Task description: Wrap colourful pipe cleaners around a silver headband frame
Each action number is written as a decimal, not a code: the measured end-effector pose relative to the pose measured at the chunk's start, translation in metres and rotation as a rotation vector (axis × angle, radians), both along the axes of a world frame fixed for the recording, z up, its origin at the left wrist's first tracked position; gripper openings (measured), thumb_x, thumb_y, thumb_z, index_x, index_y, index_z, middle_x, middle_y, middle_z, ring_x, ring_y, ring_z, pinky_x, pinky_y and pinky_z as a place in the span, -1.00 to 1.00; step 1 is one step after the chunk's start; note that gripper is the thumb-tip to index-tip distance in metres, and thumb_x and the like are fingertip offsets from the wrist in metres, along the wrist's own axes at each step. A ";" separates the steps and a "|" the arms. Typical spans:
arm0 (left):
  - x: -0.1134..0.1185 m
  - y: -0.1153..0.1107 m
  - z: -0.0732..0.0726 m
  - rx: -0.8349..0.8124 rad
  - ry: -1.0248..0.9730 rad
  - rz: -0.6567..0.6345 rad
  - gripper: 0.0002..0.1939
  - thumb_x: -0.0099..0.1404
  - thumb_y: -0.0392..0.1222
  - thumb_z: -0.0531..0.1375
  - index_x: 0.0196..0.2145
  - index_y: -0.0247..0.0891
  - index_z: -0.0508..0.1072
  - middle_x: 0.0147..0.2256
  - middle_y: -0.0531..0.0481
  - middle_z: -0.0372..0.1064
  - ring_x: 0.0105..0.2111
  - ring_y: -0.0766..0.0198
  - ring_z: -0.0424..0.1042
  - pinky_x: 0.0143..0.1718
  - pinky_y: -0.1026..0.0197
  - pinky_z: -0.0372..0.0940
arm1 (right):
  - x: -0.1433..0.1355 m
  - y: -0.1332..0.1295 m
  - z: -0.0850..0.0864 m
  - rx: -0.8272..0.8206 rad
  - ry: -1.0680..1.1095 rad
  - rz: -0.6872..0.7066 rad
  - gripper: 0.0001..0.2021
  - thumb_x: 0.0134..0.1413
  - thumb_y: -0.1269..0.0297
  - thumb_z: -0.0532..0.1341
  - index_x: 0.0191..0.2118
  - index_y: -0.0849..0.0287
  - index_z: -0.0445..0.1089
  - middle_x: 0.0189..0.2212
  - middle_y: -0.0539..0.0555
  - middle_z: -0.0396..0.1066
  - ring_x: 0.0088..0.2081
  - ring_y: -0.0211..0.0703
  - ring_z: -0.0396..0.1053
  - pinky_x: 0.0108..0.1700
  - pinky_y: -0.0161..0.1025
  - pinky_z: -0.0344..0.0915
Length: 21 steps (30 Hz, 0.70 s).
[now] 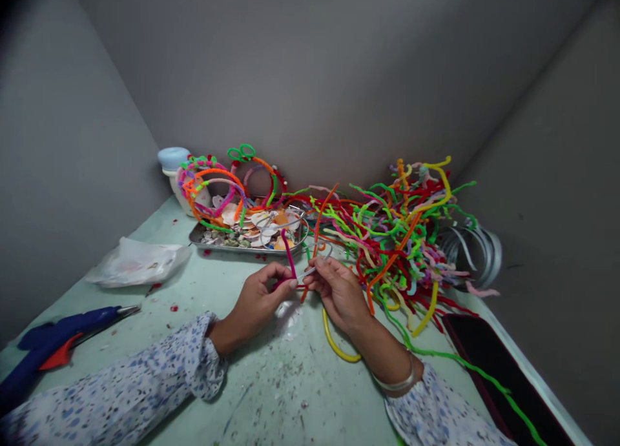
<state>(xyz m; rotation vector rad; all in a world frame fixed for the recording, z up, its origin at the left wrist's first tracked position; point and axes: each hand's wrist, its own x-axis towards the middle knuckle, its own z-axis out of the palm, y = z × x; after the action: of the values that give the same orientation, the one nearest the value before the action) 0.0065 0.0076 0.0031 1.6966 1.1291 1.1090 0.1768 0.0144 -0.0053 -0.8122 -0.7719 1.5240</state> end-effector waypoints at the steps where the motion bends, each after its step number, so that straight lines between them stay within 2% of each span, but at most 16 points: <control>1: 0.000 0.000 0.001 0.002 -0.001 0.000 -0.89 0.26 -0.18 0.20 -0.37 -0.27 0.43 -0.39 0.00 0.42 -0.35 0.27 0.36 -0.27 0.23 0.26 | 0.000 0.000 0.000 0.006 -0.003 0.009 -0.77 -0.09 0.14 0.43 -0.35 0.18 0.53 -0.54 0.00 0.48 -0.51 -0.30 0.43 -0.46 -0.42 0.37; 9: -0.002 -0.001 0.000 0.016 0.002 -0.015 -0.87 0.29 -0.18 0.16 -0.38 -0.27 0.41 -0.39 0.01 0.39 -0.35 0.28 0.34 -0.28 0.24 0.24 | 0.001 0.000 0.000 0.012 -0.041 0.022 -0.79 -0.04 0.11 0.40 -0.39 0.15 0.52 -0.57 0.00 0.45 -0.53 -0.28 0.39 -0.50 -0.39 0.32; 15: -0.001 -0.001 0.000 0.053 0.025 0.049 -0.90 0.28 -0.19 0.19 -0.28 -0.26 0.43 -0.30 -0.05 0.44 -0.28 0.23 0.39 -0.20 0.18 0.28 | 0.001 0.001 -0.001 -0.001 -0.049 -0.011 -0.81 -0.04 0.13 0.40 -0.37 0.12 0.51 -0.51 0.00 0.45 -0.53 -0.29 0.37 -0.53 -0.36 0.30; 18: -0.001 -0.001 0.001 0.140 0.038 0.108 -0.87 0.24 -0.23 0.23 -0.23 -0.25 0.42 -0.26 -0.06 0.44 -0.23 0.20 0.40 -0.15 0.14 0.28 | 0.001 0.001 0.000 -0.018 -0.039 -0.017 -0.81 -0.04 0.13 0.40 -0.36 0.12 0.51 -0.51 -0.01 0.44 -0.54 -0.31 0.36 -0.54 -0.38 0.29; 21: -0.001 -0.002 0.002 0.283 0.041 0.118 -0.93 0.24 -0.29 0.23 -0.27 -0.22 0.45 -0.28 -0.05 0.43 -0.20 0.18 0.38 -0.10 0.10 0.26 | 0.001 0.001 0.001 -0.024 -0.047 -0.033 -0.80 -0.06 0.12 0.41 -0.37 0.11 0.50 -0.51 -0.02 0.43 -0.56 -0.30 0.34 -0.57 -0.37 0.27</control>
<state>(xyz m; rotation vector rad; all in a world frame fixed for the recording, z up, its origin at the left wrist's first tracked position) 0.0051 0.0058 0.0053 1.8952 1.1519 1.3664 0.1780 0.0157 -0.0046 -0.8779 -0.7723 1.4918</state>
